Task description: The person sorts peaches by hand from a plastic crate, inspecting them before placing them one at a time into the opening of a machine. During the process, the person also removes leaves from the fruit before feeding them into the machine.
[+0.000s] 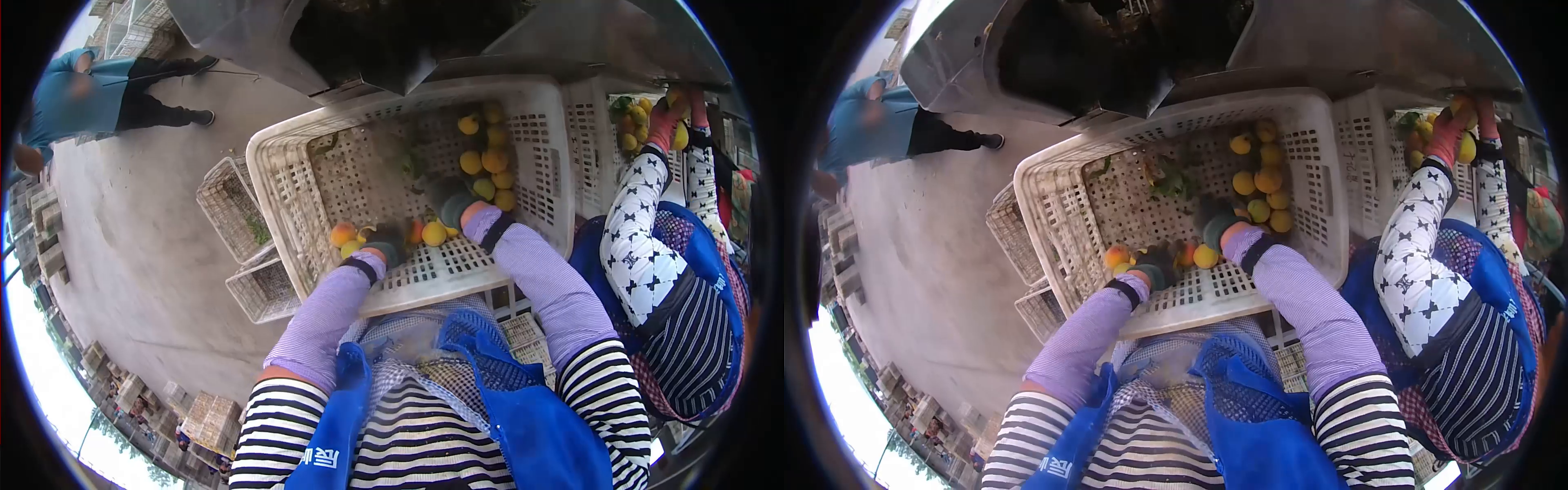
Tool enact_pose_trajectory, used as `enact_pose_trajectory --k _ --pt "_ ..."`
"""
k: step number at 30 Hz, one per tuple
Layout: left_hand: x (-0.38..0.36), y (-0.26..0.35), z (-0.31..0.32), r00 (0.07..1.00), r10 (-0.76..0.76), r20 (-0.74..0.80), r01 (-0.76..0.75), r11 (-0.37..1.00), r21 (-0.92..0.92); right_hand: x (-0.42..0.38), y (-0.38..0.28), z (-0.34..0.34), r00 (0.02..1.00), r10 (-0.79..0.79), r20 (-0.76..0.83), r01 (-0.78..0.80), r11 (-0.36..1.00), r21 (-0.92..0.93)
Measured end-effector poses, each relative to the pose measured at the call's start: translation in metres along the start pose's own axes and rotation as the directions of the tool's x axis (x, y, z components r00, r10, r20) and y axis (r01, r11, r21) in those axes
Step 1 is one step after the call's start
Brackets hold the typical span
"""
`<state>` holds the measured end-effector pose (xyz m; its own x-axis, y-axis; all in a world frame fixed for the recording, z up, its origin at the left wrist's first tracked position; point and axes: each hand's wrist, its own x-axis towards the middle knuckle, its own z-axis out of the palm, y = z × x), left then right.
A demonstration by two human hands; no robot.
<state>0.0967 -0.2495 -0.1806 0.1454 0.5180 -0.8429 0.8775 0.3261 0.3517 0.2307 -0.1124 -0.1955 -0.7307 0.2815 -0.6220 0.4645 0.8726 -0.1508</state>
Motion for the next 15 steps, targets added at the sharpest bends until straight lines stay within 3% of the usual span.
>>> enact_pose_trajectory --k 1,4,7,10,13,15 --pt "0.009 0.001 0.007 0.996 0.034 -0.08 -0.042 0.994 -0.103 0.004 -0.005 0.032 0.991 -0.077 0.114 0.1 0.971 -0.216" --pt "0.035 -0.009 0.02 0.985 0.127 -0.116 -0.127 0.992 0.006 0.017 0.003 0.105 0.961 -0.27 -0.058 0.238 0.917 -0.321" --pt "0.046 -0.01 0.024 0.965 0.174 -0.198 -0.167 0.985 0.051 0.025 0.014 0.113 0.962 -0.272 0.013 0.262 0.909 -0.324" --pt "0.048 -0.015 0.024 0.957 0.161 -0.24 -0.169 0.986 -0.013 0.033 0.011 0.084 0.971 -0.064 0.231 0.1 0.984 -0.148" --pt "0.053 -0.037 0.019 0.929 -0.122 -0.348 -0.006 0.939 -0.345 0.004 0.032 0.017 0.99 -0.102 0.098 0.091 0.989 0.114" --pt "0.048 -0.054 0.002 0.839 -0.324 -0.437 -0.084 0.716 -0.693 -0.008 0.047 -0.003 0.998 0.057 0.023 -0.06 0.829 0.556"
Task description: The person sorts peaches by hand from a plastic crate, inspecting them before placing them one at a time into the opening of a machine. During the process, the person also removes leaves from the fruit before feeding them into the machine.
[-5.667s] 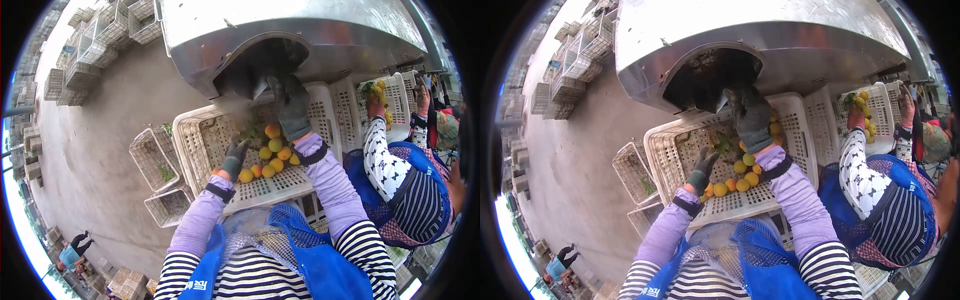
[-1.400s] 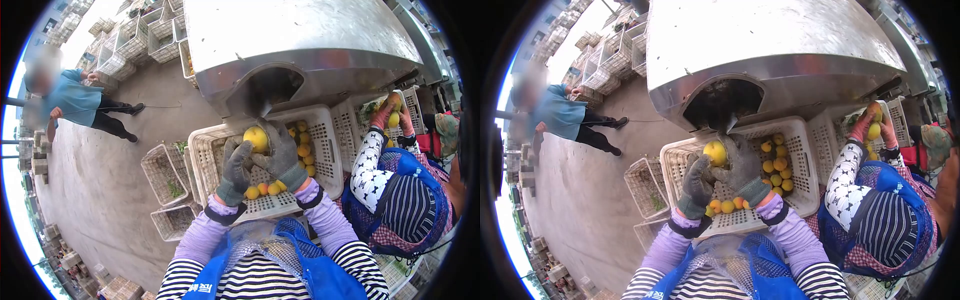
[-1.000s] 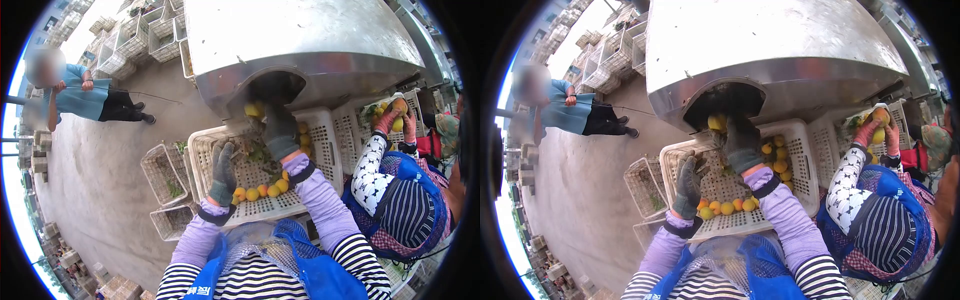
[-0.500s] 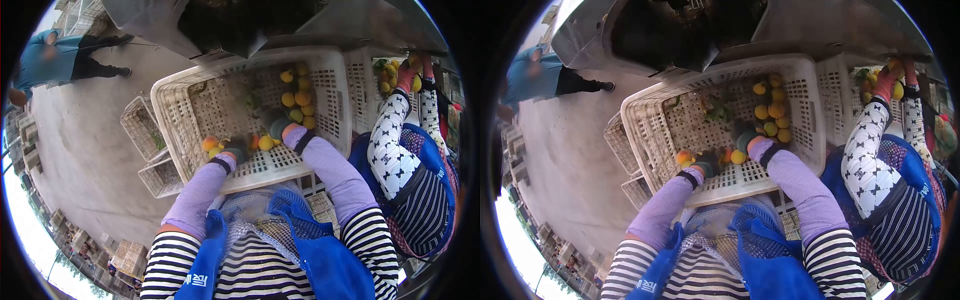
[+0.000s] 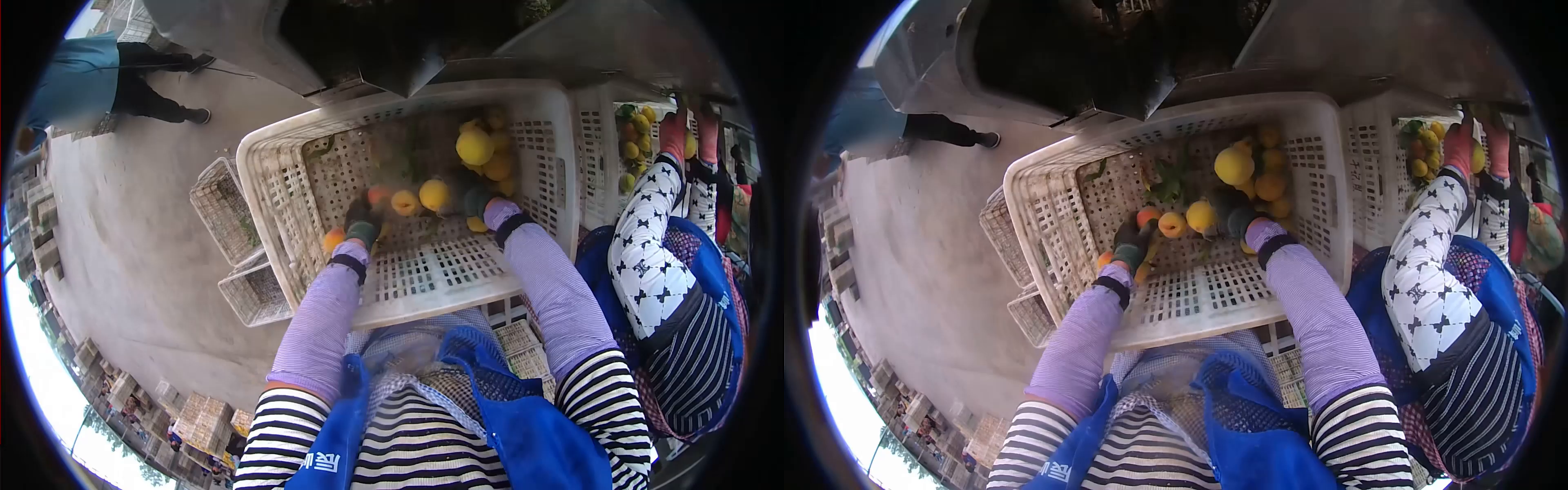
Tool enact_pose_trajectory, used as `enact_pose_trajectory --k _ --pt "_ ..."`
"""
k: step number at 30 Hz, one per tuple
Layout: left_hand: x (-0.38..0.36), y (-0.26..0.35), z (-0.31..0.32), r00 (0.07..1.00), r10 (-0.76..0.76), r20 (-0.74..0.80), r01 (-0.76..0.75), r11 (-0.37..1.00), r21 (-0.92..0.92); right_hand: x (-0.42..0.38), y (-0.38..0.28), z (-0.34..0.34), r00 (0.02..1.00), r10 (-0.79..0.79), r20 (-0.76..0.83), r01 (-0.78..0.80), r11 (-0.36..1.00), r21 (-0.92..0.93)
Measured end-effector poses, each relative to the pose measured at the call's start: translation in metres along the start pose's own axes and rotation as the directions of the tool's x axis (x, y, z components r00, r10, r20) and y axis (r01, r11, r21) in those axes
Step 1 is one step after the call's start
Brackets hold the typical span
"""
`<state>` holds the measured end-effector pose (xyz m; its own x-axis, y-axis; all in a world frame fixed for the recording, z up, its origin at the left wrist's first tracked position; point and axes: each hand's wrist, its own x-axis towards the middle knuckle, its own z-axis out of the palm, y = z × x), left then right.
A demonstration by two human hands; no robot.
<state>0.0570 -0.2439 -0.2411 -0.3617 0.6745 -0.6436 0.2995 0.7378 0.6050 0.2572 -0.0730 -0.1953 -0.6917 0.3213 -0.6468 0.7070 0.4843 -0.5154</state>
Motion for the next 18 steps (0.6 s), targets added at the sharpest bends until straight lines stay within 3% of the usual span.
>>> enact_pose_trajectory --k 1,2,4,5,8,10,11,12,15,17,18 --pt "-0.001 0.003 -0.012 0.993 -0.073 -0.095 0.052 0.977 -0.207 -0.008 -0.004 -0.012 0.997 0.06 -0.053 -0.045 0.969 0.243" --pt "-0.01 0.014 -0.027 0.999 -0.047 -0.021 0.033 0.89 -0.456 -0.024 -0.018 -0.027 0.999 -0.002 -0.05 0.026 0.872 0.49" --pt "-0.039 0.036 -0.062 0.993 0.081 0.088 0.03 0.548 -0.836 -0.055 -0.055 -0.055 0.98 -0.196 -0.044 0.164 0.651 0.741" --pt "-0.064 0.057 -0.08 0.977 0.153 0.148 0.053 0.501 -0.864 -0.069 -0.069 -0.062 0.955 -0.289 -0.058 0.203 0.503 0.84" --pt "-0.133 0.099 -0.112 0.905 0.37 0.21 0.08 0.338 -0.938 -0.099 -0.103 -0.06 0.909 -0.369 -0.192 0.335 0.375 0.864" --pt "-0.162 0.114 -0.121 0.883 0.428 0.191 0.11 0.209 -0.972 -0.135 -0.143 -0.071 0.954 -0.194 -0.227 0.281 0.328 0.902" --pt "-0.172 0.116 -0.123 0.886 0.443 0.136 0.029 0.24 -0.97 -0.149 -0.159 -0.073 0.966 -0.103 -0.237 0.258 0.298 0.919" --pt "-0.181 0.118 -0.124 0.884 0.46 0.083 -0.05 0.27 -0.962 -0.149 -0.161 -0.062 0.897 -0.093 -0.433 0.425 0.459 0.781" --pt "-0.197 0.133 -0.13 0.868 0.494 0.052 -0.099 0.274 -0.957 -0.165 -0.179 -0.054 0.752 -0.159 -0.639 0.585 0.608 0.537" --pt "-0.199 0.136 -0.137 0.821 0.57 0.036 -0.145 0.268 -0.952 -0.167 -0.19 -0.057 0.69 -0.11 -0.715 0.567 0.696 0.44" --pt "-0.198 0.137 -0.14 0.839 0.54 0.064 -0.101 0.271 -0.957 -0.167 -0.195 -0.058 0.654 -0.087 -0.752 0.55 0.736 0.394"
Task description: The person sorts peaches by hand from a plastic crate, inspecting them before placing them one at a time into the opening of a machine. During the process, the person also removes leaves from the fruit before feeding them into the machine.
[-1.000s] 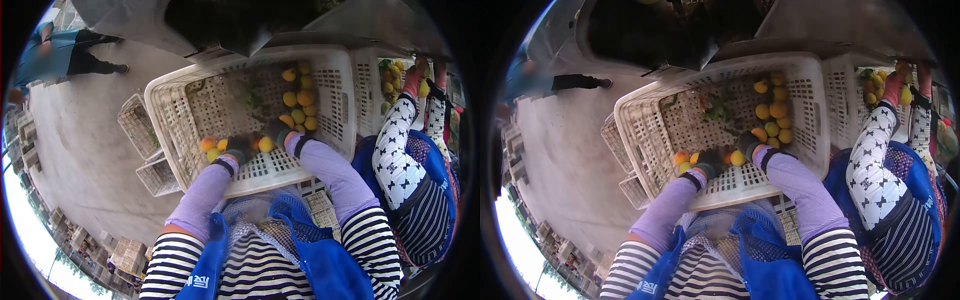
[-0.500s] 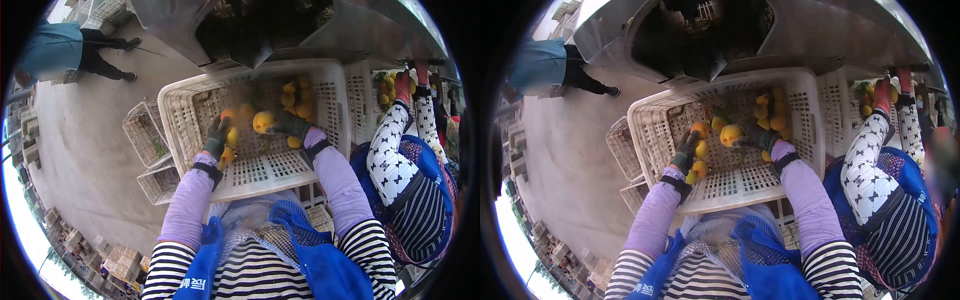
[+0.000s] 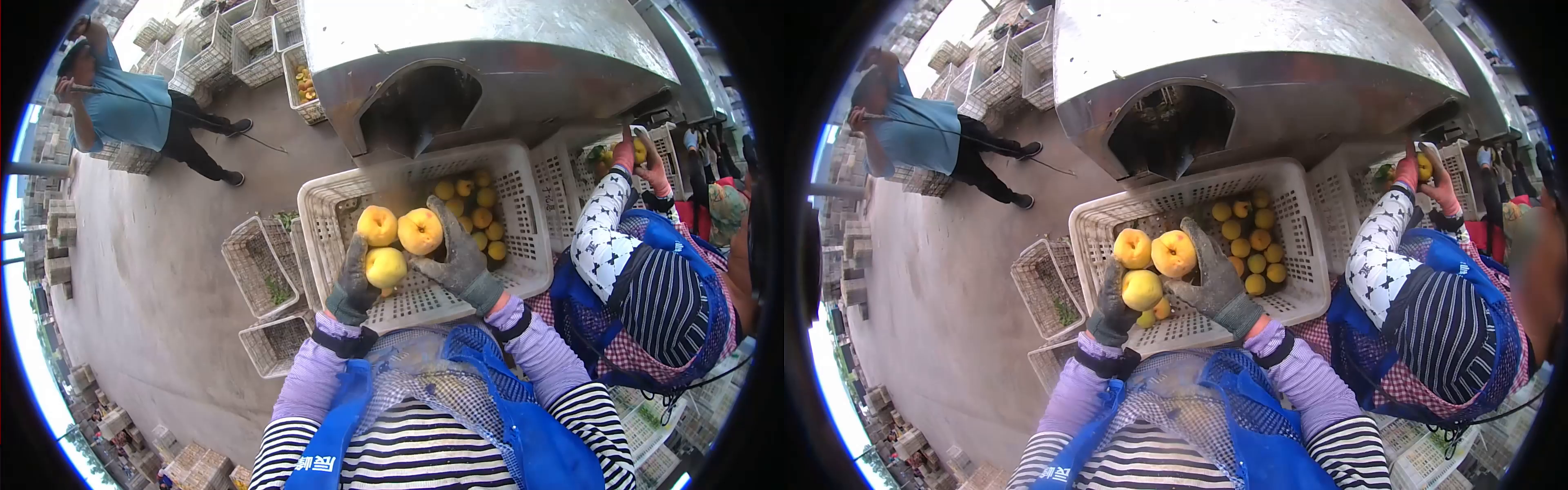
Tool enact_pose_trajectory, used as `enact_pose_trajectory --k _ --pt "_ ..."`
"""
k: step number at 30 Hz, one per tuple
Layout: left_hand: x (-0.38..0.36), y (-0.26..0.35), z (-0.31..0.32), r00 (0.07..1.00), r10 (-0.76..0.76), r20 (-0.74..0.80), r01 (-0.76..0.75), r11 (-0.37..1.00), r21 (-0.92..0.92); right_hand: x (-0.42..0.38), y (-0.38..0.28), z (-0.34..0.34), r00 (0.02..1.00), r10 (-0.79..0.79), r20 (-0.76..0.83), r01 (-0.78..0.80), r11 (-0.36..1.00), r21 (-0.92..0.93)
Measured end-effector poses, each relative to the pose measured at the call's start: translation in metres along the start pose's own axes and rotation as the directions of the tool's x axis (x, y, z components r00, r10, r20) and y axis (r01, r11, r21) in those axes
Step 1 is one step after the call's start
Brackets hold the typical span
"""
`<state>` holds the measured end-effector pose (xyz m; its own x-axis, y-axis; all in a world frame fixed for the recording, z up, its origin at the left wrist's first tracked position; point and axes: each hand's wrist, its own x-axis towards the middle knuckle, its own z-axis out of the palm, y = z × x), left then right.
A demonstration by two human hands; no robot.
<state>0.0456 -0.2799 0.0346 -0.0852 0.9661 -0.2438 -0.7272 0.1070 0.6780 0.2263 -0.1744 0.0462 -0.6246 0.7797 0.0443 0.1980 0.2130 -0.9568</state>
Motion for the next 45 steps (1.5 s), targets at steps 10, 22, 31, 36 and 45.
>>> enact_pose_trajectory --k 10,22,31,36,45 --pt "0.035 0.033 0.007 0.978 0.021 -0.207 -0.018 1.0 0.017 0.129 0.008 -0.014 0.914 -0.241 -0.326 -0.028 0.765 -0.644" --pt "0.035 0.029 0.0 0.987 0.068 -0.147 -0.042 0.985 0.169 0.203 0.015 -0.017 0.958 -0.259 -0.123 0.14 0.798 -0.586" --pt "0.046 0.036 0.0 0.991 -0.113 -0.069 0.102 0.983 -0.152 0.105 -0.02 -0.012 0.965 -0.252 -0.07 0.197 0.875 -0.443" --pt "0.058 0.039 0.018 0.998 0.049 0.042 -0.055 0.985 0.163 0.085 -0.036 0.005 0.979 -0.16 -0.129 0.113 0.943 -0.312" --pt "0.062 0.049 0.026 0.978 0.162 0.13 -0.206 0.841 0.5 0.16 0.024 -0.004 0.919 -0.214 -0.33 -0.03 0.798 -0.602"
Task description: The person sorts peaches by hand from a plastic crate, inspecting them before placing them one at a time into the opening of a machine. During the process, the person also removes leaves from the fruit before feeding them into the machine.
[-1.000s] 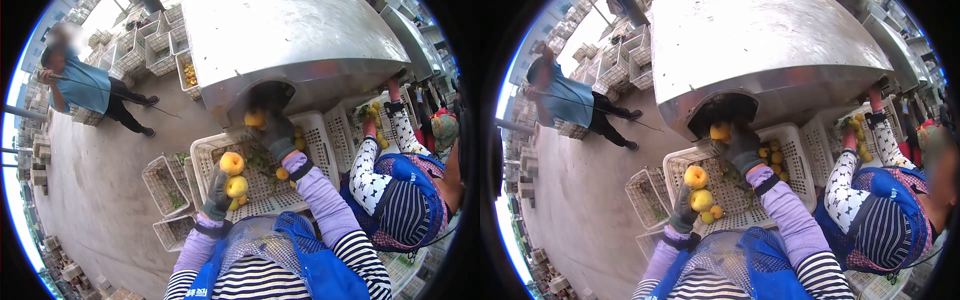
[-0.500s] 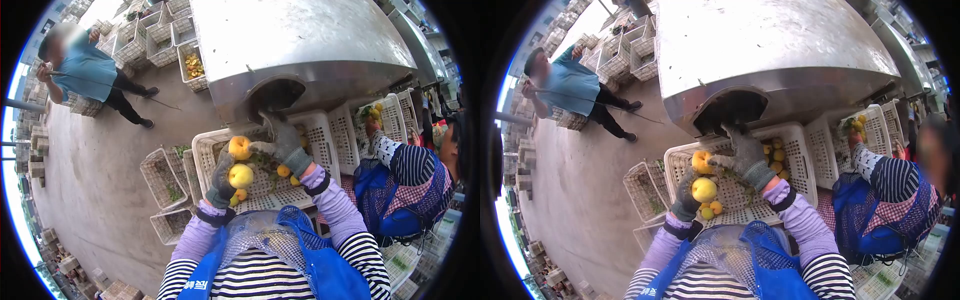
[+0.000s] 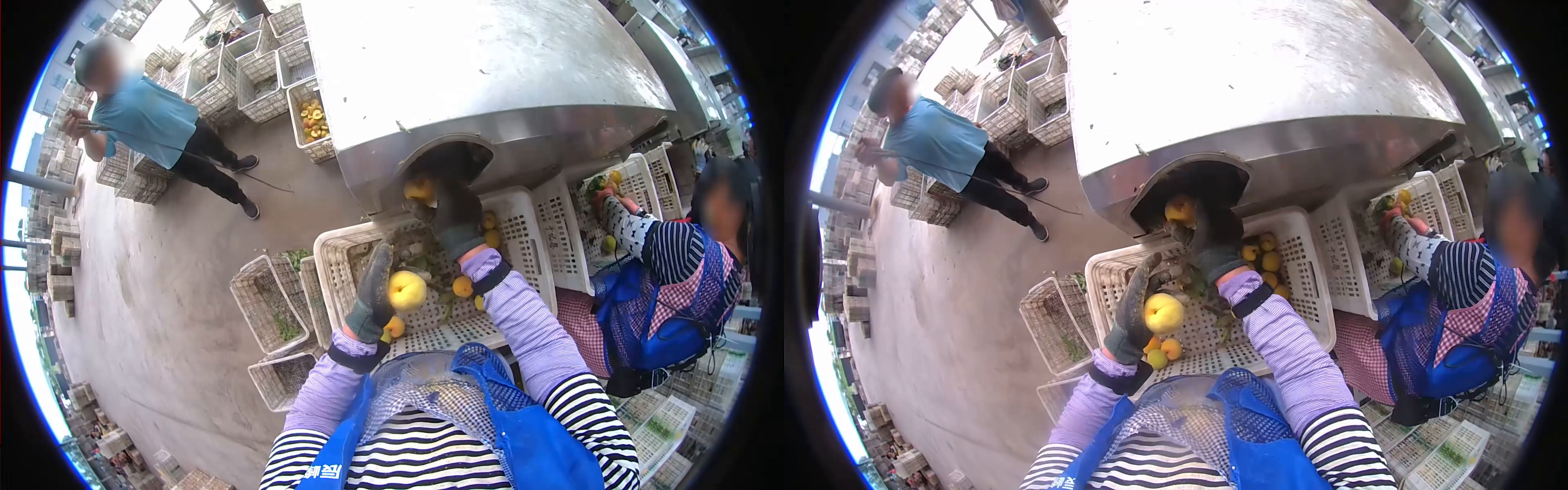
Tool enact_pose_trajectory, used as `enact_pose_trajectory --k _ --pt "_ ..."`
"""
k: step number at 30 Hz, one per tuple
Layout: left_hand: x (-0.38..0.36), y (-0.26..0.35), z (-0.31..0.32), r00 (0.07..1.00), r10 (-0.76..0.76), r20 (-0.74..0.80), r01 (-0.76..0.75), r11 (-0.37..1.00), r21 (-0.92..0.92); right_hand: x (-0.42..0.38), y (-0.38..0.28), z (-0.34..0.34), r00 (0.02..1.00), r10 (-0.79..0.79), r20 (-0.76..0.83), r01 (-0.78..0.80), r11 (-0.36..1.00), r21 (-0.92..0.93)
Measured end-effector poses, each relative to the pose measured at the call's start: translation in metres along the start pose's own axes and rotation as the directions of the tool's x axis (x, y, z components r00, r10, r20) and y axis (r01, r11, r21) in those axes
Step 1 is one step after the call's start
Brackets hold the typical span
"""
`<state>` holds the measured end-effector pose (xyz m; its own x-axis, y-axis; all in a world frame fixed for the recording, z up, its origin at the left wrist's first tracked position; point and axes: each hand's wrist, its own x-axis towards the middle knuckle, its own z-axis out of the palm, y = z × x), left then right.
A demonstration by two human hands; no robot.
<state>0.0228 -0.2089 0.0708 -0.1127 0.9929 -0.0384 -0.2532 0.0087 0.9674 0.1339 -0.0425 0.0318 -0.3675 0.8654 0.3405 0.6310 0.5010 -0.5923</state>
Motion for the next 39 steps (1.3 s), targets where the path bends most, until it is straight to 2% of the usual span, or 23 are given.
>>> enact_pose_trajectory --k 1,3,4,5,7,9,11,14,16,17,18,19,20,21,24,27,29,31,32,34,36,37,39 --pt "-0.001 -0.008 -0.003 1.0 -0.026 -0.002 0.026 0.995 -0.098 0.01 -0.005 0.006 0.997 0.045 -0.061 -0.031 0.974 0.222" --pt "-0.001 -0.011 -0.005 0.999 0.022 -0.038 -0.024 0.998 -0.053 0.026 -0.007 0.012 0.994 -0.002 -0.11 0.035 0.954 0.297" --pt "-0.002 -0.013 -0.006 0.997 0.046 -0.056 -0.048 0.998 -0.029 0.036 -0.005 0.012 0.989 -0.113 -0.099 0.127 0.98 0.151" --pt "0.001 -0.02 -0.01 0.985 0.168 -0.049 -0.159 0.975 0.154 0.044 -0.004 0.011 0.973 -0.218 -0.071 0.219 0.976 0.004" --pt "0.005 -0.021 -0.013 0.935 0.354 -0.01 -0.314 0.84 0.442 0.052 -0.005 0.005 0.996 -0.093 -0.007 0.092 0.991 -0.092" --pt "0.008 -0.018 -0.009 0.965 0.239 -0.11 -0.193 0.927 0.321 0.049 -0.017 -0.018 0.997 -0.028 0.076 0.034 0.996 -0.079" --pt "0.009 -0.028 -0.018 0.926 0.367 -0.094 -0.268 0.811 0.52 0.009 -0.042 -0.064 0.98 -0.029 0.195 0.02 0.999 0.047" --pt "0.006 -0.005 -0.002 0.948 0.281 -0.15 -0.209 0.903 0.376 -0.054 -0.054 -0.073 0.96 -0.213 0.183 0.189 0.972 0.137" --pt "0.005 -0.015 -0.007 0.912 0.407 -0.043 -0.321 0.776 0.543 -0.078 -0.057 -0.058 0.963 -0.257 0.074 0.246 0.96 0.135" --pt "0.005 -0.019 -0.008 0.888 0.459 0.021 -0.374 0.696 0.614 -0.078 -0.06 -0.063 0.98 -0.158 0.118 0.133 0.971 0.2" --pt "0.006 -0.021 -0.006 0.948 0.292 -0.123 -0.259 0.938 0.233 -0.076 -0.057 -0.062 0.983 -0.144 0.113 0.122 0.975 0.188" --pt "0.008 -0.021 0.0 0.981 0.071 -0.178 -0.108 0.973 -0.205 -0.071 -0.052 -0.06 0.986 -0.13 0.108 0.109 0.978 0.177" --pt "0.011 -0.017 0.008 0.979 -0.155 -0.133 0.043 0.794 -0.606 -0.067 -0.046 -0.055 0.988 -0.115 0.103 0.096 0.981 0.168" --pt "0.011 -0.005 0.019 0.981 -0.113 -0.16 -0.007 0.795 -0.606 -0.062 -0.041 -0.049 0.996 -0.062 0.068 0.049 0.983 0.175" --pt "-0.002 -0.012 0.012 0.936 -0.194 -0.293 0.006 0.843 -0.538 -0.025 0.007 -0.009 0.983 -0.171 -0.06 0.161 0.976 -0.146" --pt "-0.027 -0.065 -0.019 0.876 -0.301 -0.377 0.092 0.871 -0.483 0.011 0.015 0.002 0.998 -0.044 0.039 0.044 0.999 0.006" --pt "-0.039 -0.078 -0.025 0.83 -0.381 -0.408 0.142 0.851 -0.505 0.036 0.01 0.008 0.961 0.092 0.26 -0.189 0.905 0.381" --pt "-0.027 -0.088 -0.025 0.797 -0.407 -0.447 0.151 0.849 -0.506 0.064 0.024 0.025 0.992 0.041 0.121 -0.08 0.935 0.344" --pt "-0.023 -0.086 -0.024 0.78 -0.419 -0.465 0.154 0.849 -0.506 0.074 0.029 0.037 0.985 -0.117 -0.123 0.128 0.988 0.083" --pt "-0.022 -0.086 -0.023 0.719 -0.52 -0.461 0.209 0.794 -0.57 0.077 0.038 0.04 0.909 -0.307 -0.281 0.271 0.949 -0.161" --pt "-0.031 -0.123 -0.037 0.661 -0.607 -0.441 0.313 0.757 -0.573 0.076 0.031 0.003 0.938 -0.26 -0.229 0.26 0.965 -0.03" --pt "-0.042 -0.146 -0.045 0.621 -0.657 -0.428 0.372 0.727 -0.577 0.057 0.015 -0.019 0.965 -0.148 -0.215 0.2 0.949 0.242" --pt "-0.065 -0.204 -0.066 0.527 -0.752 -0.396 0.497 0.651 -0.574 0.0 0.044 -0.01 0.99 -0.082 -0.114 0.103 0.976 0.191"
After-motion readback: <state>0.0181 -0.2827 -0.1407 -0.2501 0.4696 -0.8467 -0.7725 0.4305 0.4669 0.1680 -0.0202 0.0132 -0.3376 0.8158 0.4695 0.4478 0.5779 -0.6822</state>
